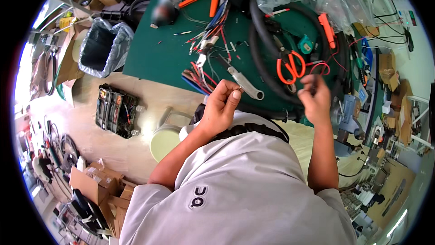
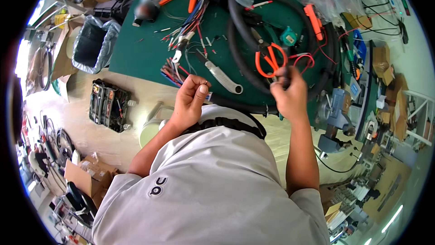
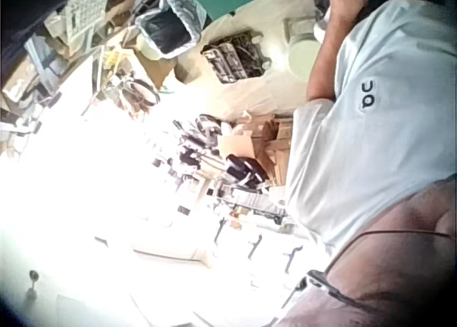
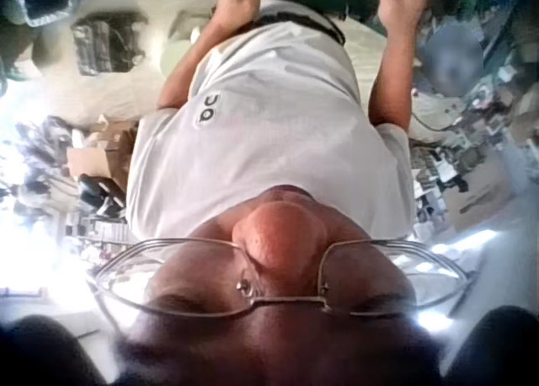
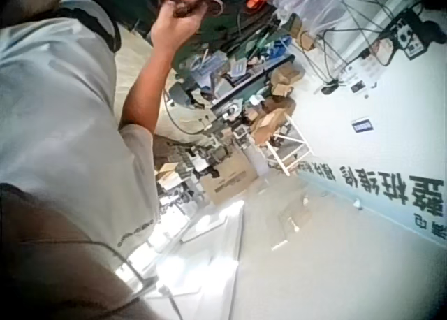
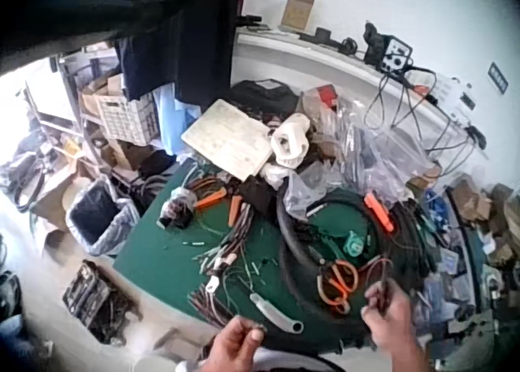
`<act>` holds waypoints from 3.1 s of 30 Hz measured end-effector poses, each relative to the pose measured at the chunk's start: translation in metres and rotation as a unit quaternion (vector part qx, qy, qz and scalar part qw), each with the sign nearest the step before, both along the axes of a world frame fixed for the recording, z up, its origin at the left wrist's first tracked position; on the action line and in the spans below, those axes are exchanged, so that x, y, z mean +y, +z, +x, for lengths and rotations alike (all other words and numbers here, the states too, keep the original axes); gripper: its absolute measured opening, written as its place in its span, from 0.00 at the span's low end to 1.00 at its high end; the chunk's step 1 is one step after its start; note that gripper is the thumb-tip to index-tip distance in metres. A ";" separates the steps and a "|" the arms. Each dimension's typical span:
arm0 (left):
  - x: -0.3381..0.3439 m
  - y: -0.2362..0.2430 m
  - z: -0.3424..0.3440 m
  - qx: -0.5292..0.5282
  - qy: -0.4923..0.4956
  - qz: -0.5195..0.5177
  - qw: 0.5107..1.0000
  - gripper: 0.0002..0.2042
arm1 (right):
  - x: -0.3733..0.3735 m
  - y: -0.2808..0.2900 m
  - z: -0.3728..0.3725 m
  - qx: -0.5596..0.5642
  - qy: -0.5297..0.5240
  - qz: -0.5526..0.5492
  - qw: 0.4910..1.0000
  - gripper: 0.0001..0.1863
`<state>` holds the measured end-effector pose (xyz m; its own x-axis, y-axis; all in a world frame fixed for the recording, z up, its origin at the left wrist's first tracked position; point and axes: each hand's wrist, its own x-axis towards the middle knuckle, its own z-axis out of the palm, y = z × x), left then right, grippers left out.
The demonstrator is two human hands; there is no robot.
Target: The person uses pliers to strip wires at a workbench and then uses a multimeter to test a large electrical connector located on the floor while other people work nearby.
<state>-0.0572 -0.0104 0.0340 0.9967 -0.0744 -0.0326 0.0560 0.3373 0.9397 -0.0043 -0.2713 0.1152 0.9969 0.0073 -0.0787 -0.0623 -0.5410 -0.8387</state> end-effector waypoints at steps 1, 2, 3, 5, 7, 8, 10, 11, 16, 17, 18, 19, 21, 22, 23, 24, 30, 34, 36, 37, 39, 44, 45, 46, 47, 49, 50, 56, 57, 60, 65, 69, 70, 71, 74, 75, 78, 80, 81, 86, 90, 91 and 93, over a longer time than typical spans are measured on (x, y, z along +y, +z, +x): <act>0.005 0.003 -0.001 0.042 -0.014 -0.009 0.999 0.07 | 0.013 -0.008 0.002 0.057 0.044 -0.050 0.996 0.14; 0.010 0.001 -0.005 0.033 0.016 0.014 0.999 0.07 | 0.027 -0.015 0.001 0.112 0.089 -0.100 0.985 0.16; 0.014 -0.003 -0.006 0.018 0.048 0.035 0.998 0.07 | 0.037 -0.021 -0.002 0.092 0.127 -0.175 0.972 0.18; 0.027 -0.005 -0.006 -0.005 0.136 0.078 0.988 0.07 | 0.054 -0.027 -0.006 0.105 0.178 -0.260 0.943 0.20; 0.044 -0.005 -0.013 0.066 0.184 0.106 0.975 0.06 | 0.060 -0.046 -0.007 0.135 0.201 -0.199 0.950 0.18; 0.053 -0.010 -0.019 0.111 0.188 0.108 0.970 0.06 | 0.066 -0.053 -0.004 0.155 0.211 -0.158 0.952 0.18; 0.058 -0.010 -0.029 0.054 0.180 0.266 0.945 0.12 | 0.085 -0.059 0.007 0.184 0.247 -0.141 0.941 0.19; 0.055 0.002 -0.028 -0.056 0.183 0.381 0.905 0.14 | 0.095 -0.058 0.012 0.186 0.255 -0.121 0.941 0.19; 0.043 0.005 -0.019 -0.092 0.381 0.233 0.890 0.11 | 0.119 -0.086 0.029 0.233 0.235 0.032 0.943 0.20; 0.049 0.002 -0.008 0.019 0.422 0.183 0.888 0.10 | 0.121 -0.088 0.032 0.227 0.235 0.030 0.945 0.21; 0.066 -0.005 0.003 0.103 0.385 0.176 0.900 0.12 | 0.121 -0.090 0.033 0.241 0.232 0.039 0.942 0.21; 0.087 -0.025 0.008 0.167 0.326 0.248 0.897 0.11 | 0.122 -0.090 0.033 0.256 0.234 0.047 0.937 0.21; 0.102 -0.034 0.028 0.159 0.245 0.372 0.881 0.11 | 0.122 -0.095 0.030 0.281 0.234 0.070 0.928 0.22; 0.106 -0.038 0.036 0.155 0.201 0.430 0.867 0.11 | 0.121 -0.099 0.028 0.290 0.232 0.085 0.924 0.22; 0.105 -0.046 0.044 0.113 0.187 0.497 0.840 0.12 | 0.121 -0.101 0.025 0.299 0.230 0.101 0.921 0.22; 0.101 -0.050 0.056 0.067 0.172 0.560 0.807 0.13 | 0.121 -0.102 0.024 0.315 0.226 0.104 0.916 0.22; 0.098 -0.052 0.067 0.017 0.032 0.654 0.756 0.18 | 0.110 -0.106 0.015 0.270 0.229 0.103 0.929 0.22; 0.108 -0.051 0.076 -0.023 -0.013 0.684 0.729 0.12 | 0.100 -0.096 0.013 0.264 0.209 0.096 0.937 0.23; 0.113 -0.047 0.080 -0.044 -0.052 0.701 0.710 0.11 | 0.095 -0.093 0.011 0.248 0.218 0.080 0.940 0.23; 0.114 -0.046 0.077 -0.065 -0.040 0.688 0.722 0.08 | 0.092 -0.091 0.010 0.240 0.222 0.073 0.942 0.23; 0.119 -0.040 0.067 -0.042 -0.030 0.639 0.767 0.07 | 0.087 -0.085 0.009 0.229 0.225 0.058 0.945 0.23; 0.114 -0.014 0.030 0.065 -0.019 0.327 0.943 0.04 | 0.072 -0.076 0.002 0.240 0.205 0.039 0.948 0.21; 0.105 -0.009 0.024 0.057 0.002 0.328 0.943 0.05 | 0.072 -0.071 0.001 0.246 0.195 0.036 0.949 0.21; 0.097 -0.010 0.021 0.065 0.011 0.290 0.955 0.05 | 0.071 -0.068 0.001 0.234 0.197 0.038 0.951 0.21; 0.090 -0.011 0.019 0.073 0.019 0.252 0.965 0.05 | 0.070 -0.066 0.000 0.222 0.199 0.040 0.954 0.21; 0.081 -0.013 0.022 0.107 -0.005 0.154 0.982 0.05 | 0.069 -0.066 -0.001 0.208 0.198 0.045 0.957 0.22; 0.077 -0.015 0.026 0.110 -0.014 0.105 0.988 0.07 | 0.068 -0.067 -0.002 0.207 0.195 0.048 0.958 0.22; 0.068 -0.030 0.041 0.146 0.032 -0.033 0.988 0.10 | 0.069 -0.059 0.002 0.198 0.191 0.039 0.961 0.23; 0.069 -0.034 0.039 0.130 0.066 -0.024 0.989 0.09 | 0.068 -0.058 0.001 0.195 0.186 0.036 0.962 0.23; 0.080 -0.044 0.036 0.047 0.106 0.169 0.979 0.07 | 0.065 -0.062 -0.002 0.181 0.189 0.034 0.964 0.23; 0.075 -0.032 0.046 0.142 0.039 0.000 0.989 0.10 | 0.060 -0.065 -0.007 0.177 0.183 0.027 0.967 0.23; 0.080 -0.032 0.048 0.183 -0.038 -0.116 0.976 0.11 | 0.057 -0.064 -0.010 0.190 0.174 0.025 0.966 0.23; 0.084 -0.033 0.049 0.181 -0.056 -0.141 0.972 0.11 | 0.056 -0.064 -0.010 0.188 0.171 0.030 0.967 0.22; 0.089 -0.033 0.049 0.167 -0.075 -0.170 0.968 0.11 | 0.056 -0.065 -0.010 0.185 0.167 0.035 0.968 0.22; 0.086 -0.026 0.061 0.215 -0.115 -0.095 0.965 0.09 | 0.056 -0.066 -0.010 0.175 0.155 0.029 0.972 0.21; 0.081 -0.017 0.067 0.226 -0.117 -0.066 0.965 0.09 | 0.057 -0.065 -0.009 0.169 0.151 0.025 0.974 0.21; 0.067 -0.009 0.072 0.164 -0.149 0.024 0.975 0.08 | 0.061 -0.054 -0.009 0.143 0.164 -0.055 0.974 0.22; 0.056 0.001 0.070 0.157 -0.168 0.058 0.971 0.07 | 0.067 -0.047 -0.009 0.086 0.172 -0.105 0.976 0.23; 0.053 0.003 0.069 0.164 -0.182 0.075 0.967 0.07 | 0.069 -0.044 -0.011 0.058 0.175 -0.129 0.974 0.23; 0.046 -0.007 0.067 0.112 -0.212 0.094 0.966 0.06 | 0.078 -0.035 -0.009 -0.009 0.221 -0.211 0.952 0.24; 0.044 -0.005 0.066 0.113 -0.231 0.102 0.961 0.07 | 0.080 -0.034 -0.008 -0.025 0.221 -0.234 0.946 0.23; 0.044 -0.008 0.065 0.114 -0.229 0.097 0.962 0.07 | 0.080 -0.034 -0.007 -0.027 0.223 -0.239 0.945 0.23; 0.043 -0.010 0.065 0.113 -0.230 0.095 0.962 0.07 | 0.080 -0.035 -0.007 -0.036 0.221 -0.240 0.945 0.23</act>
<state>0.0078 0.0330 0.0244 0.8253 -0.4772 -0.3019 0.3689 0.0509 0.9281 -0.0115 -0.1912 0.0801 0.9079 0.4045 -0.1100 0.3066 -0.8197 -0.4838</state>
